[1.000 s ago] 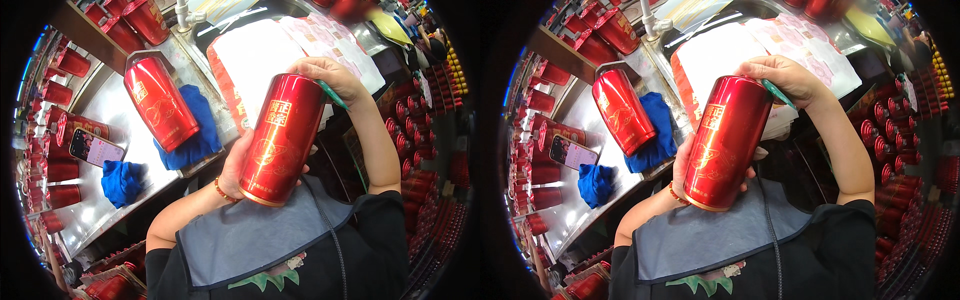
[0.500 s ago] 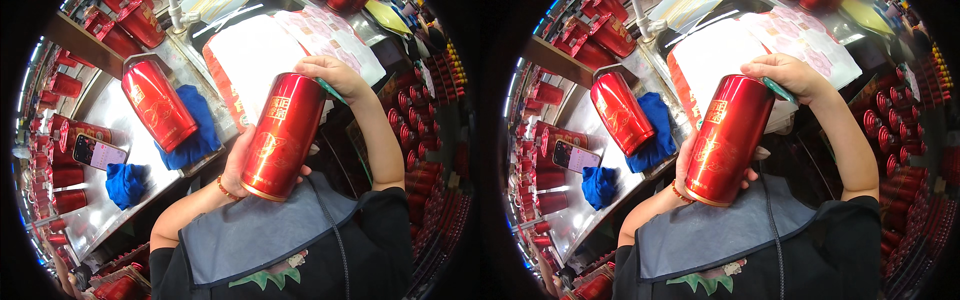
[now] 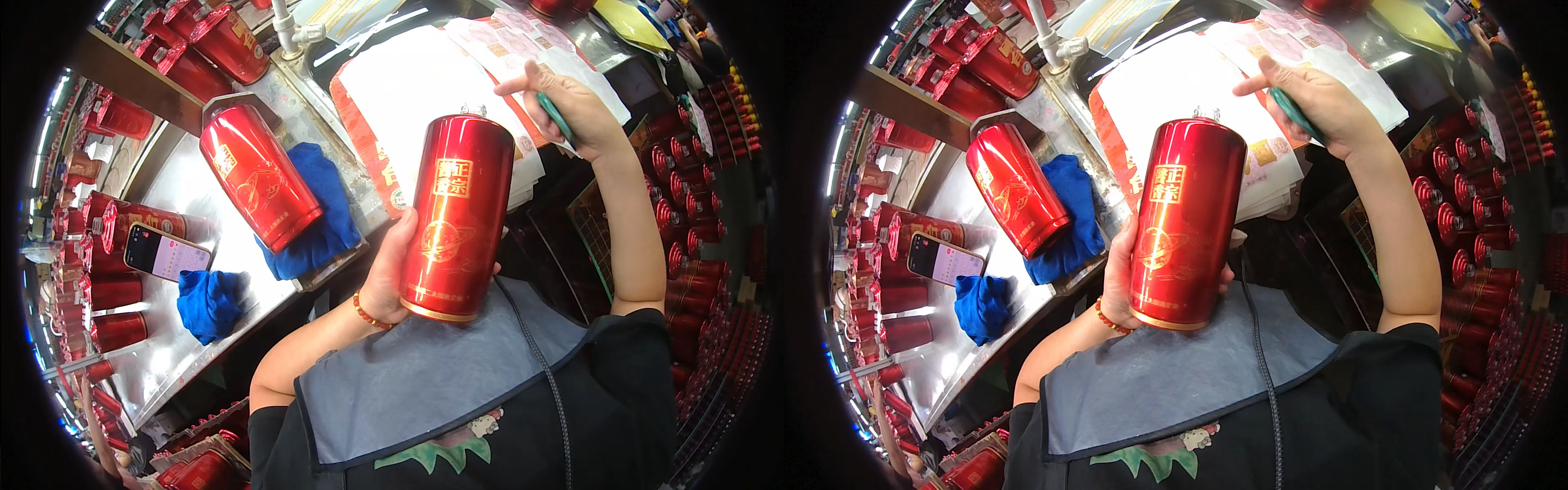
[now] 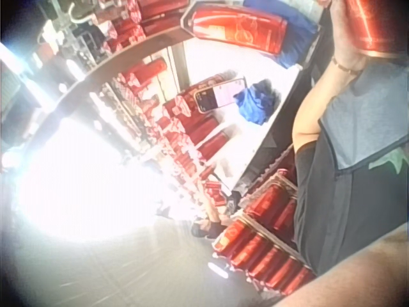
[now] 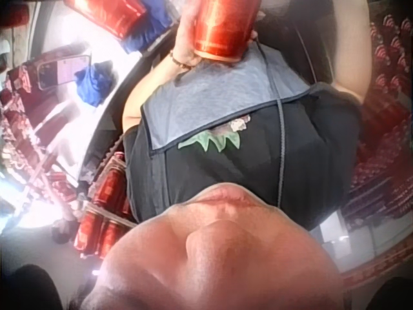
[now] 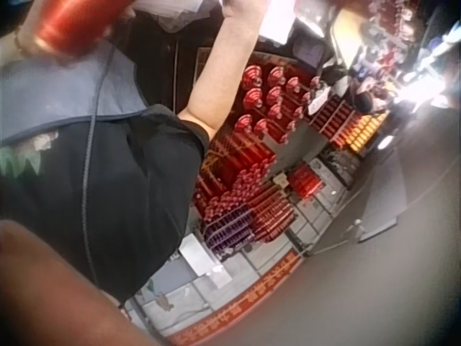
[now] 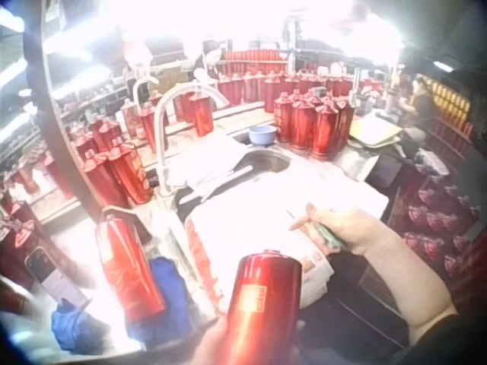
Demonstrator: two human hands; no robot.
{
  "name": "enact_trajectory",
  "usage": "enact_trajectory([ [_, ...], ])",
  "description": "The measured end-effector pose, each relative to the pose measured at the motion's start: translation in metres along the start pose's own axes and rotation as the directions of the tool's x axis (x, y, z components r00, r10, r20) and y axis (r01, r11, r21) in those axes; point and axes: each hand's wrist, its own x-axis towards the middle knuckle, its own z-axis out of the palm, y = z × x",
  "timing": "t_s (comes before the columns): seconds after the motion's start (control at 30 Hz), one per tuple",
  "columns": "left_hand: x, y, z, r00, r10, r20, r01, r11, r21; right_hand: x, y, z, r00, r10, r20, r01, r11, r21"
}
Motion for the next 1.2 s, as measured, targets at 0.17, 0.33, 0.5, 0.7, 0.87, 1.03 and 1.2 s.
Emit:
enact_trajectory([
  [0.17, 0.0, 0.0, 0.008, 0.991, -0.014, -0.137, 0.053, 0.957, 0.286, 0.005, 0.015, 0.01, 0.986, 0.007, 0.164, -0.009, 1.0, 0.016],
  [0.33, 0.001, -0.005, 0.007, 0.968, 0.1, -0.23, 0.009, 0.903, 0.429, 0.005, 0.007, 0.017, 0.963, 0.085, 0.255, -0.098, 0.995, 0.036],
  [0.5, -0.005, 0.002, 0.009, 0.983, 0.066, -0.169, 0.007, 0.919, 0.395, 0.007, 0.012, 0.014, 0.962, -0.025, 0.273, -0.005, 0.994, 0.107],
  [0.7, -0.005, 0.002, 0.011, 0.989, 0.108, -0.1, -0.038, 0.842, 0.537, -0.003, -0.004, 0.007, 0.974, -0.066, 0.218, 0.065, 0.998, 0.01],
  [0.87, -0.004, 0.001, 0.012, 0.971, 0.241, -0.006, -0.183, 0.752, 0.633, -0.032, -0.031, 0.016, 0.982, -0.182, -0.046, 0.177, 0.979, -0.101],
  [1.03, -0.001, -0.005, 0.025, 0.924, 0.38, -0.045, -0.227, 0.638, 0.736, -0.085, -0.051, 0.062, 0.849, -0.517, 0.108, 0.503, 0.73, -0.463],
  [1.2, -0.008, -0.005, 0.019, 0.928, 0.352, -0.123, -0.155, 0.663, 0.733, -0.067, -0.044, 0.035, 0.696, -0.706, -0.134, 0.327, 0.477, -0.816],
])
